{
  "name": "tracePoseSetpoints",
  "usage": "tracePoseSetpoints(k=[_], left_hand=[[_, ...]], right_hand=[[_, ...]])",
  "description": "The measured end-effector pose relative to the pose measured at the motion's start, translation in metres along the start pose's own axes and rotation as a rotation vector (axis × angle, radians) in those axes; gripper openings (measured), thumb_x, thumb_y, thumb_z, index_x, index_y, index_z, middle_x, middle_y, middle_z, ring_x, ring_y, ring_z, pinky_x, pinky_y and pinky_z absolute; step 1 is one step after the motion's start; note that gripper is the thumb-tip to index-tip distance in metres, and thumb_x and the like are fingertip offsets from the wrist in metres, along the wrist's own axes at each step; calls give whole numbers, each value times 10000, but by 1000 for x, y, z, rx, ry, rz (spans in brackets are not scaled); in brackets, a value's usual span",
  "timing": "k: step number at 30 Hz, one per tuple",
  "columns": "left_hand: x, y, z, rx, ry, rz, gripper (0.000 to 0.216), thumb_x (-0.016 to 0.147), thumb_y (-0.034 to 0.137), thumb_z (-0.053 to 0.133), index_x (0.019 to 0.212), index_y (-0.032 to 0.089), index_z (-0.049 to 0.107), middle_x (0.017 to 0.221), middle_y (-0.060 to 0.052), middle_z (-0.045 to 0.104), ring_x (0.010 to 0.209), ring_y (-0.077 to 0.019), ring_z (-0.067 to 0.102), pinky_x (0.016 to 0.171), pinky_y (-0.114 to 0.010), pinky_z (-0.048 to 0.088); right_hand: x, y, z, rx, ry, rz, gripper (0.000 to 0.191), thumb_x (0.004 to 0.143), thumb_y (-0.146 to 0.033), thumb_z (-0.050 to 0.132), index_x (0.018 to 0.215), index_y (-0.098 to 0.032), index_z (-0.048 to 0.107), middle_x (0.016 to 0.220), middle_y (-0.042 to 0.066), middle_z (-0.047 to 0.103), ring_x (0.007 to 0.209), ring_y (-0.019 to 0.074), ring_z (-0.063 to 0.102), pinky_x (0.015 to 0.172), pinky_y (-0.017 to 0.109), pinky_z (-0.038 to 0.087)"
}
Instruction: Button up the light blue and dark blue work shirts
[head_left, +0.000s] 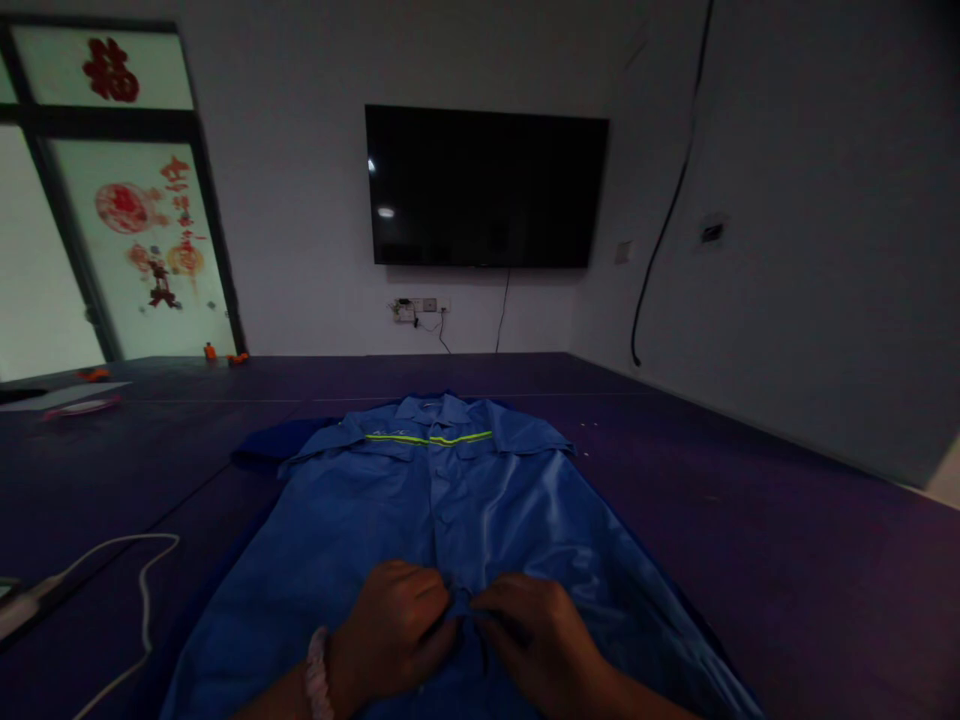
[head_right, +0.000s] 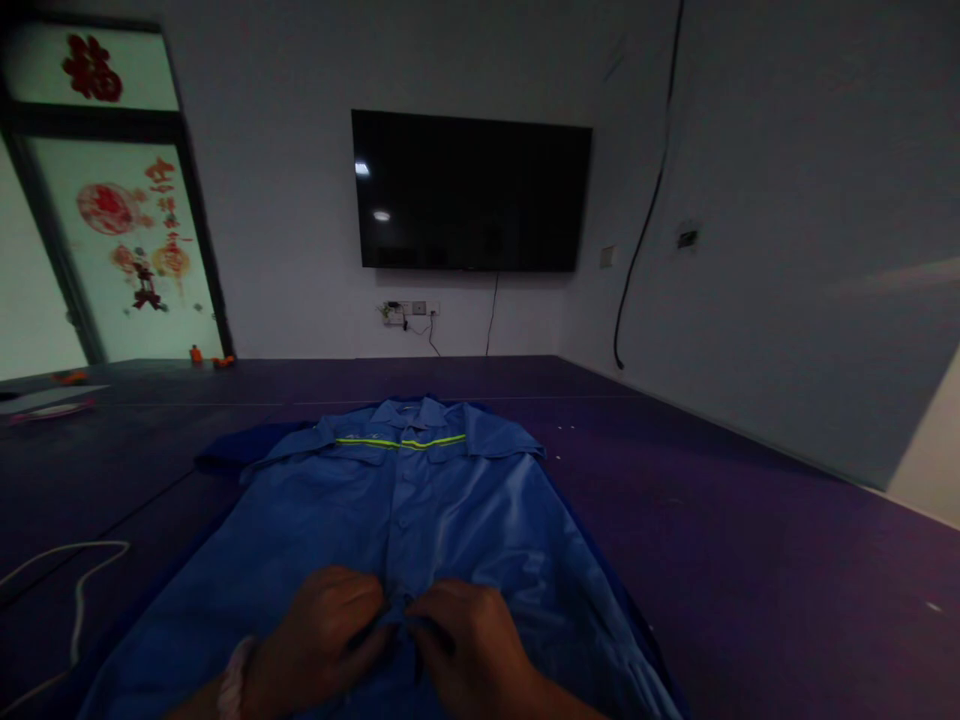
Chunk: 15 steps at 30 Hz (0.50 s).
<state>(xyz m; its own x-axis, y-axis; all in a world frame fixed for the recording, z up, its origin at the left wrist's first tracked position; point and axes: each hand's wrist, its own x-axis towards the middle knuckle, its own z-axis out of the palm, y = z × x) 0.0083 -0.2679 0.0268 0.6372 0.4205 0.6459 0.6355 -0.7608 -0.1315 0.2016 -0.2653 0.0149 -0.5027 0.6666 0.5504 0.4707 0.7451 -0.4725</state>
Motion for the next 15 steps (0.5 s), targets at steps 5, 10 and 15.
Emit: tracePoseSetpoints(k=[5, 10, 15], left_hand=[[-1, 1, 2, 21, 26, 9, 462, 941, 323, 206, 602, 173, 482, 532, -5, 504, 485, -114, 444, 482, -265, 302], [0, 3, 2, 0, 62, 15, 464, 938, 317, 219, 573, 174, 468, 506, 1, 484, 464, -109, 422, 468, -260, 281], [-1, 5, 4, -17, 85, 7, 461, 932, 311, 230, 562, 173, 468, 498, 1, 479, 466, -110, 427, 476, -262, 281]], right_hand=[[-2, 5, 3, -6, 11, -10, 184, 800, -150, 495, 862, -193, 662, 778, 40, 692, 709, 142, 636, 622, 206, 468], [-2, 5, 5, 11, 40, -55, 171, 820, -181, 494, 859, -183, 660, 751, 40, 686, 681, 134, 627, 614, 205, 467], [-1, 4, 5, 3, 57, -112, 176, 840, -196, 473, 848, -183, 649, 728, 39, 682, 646, 128, 622, 580, 204, 459]])
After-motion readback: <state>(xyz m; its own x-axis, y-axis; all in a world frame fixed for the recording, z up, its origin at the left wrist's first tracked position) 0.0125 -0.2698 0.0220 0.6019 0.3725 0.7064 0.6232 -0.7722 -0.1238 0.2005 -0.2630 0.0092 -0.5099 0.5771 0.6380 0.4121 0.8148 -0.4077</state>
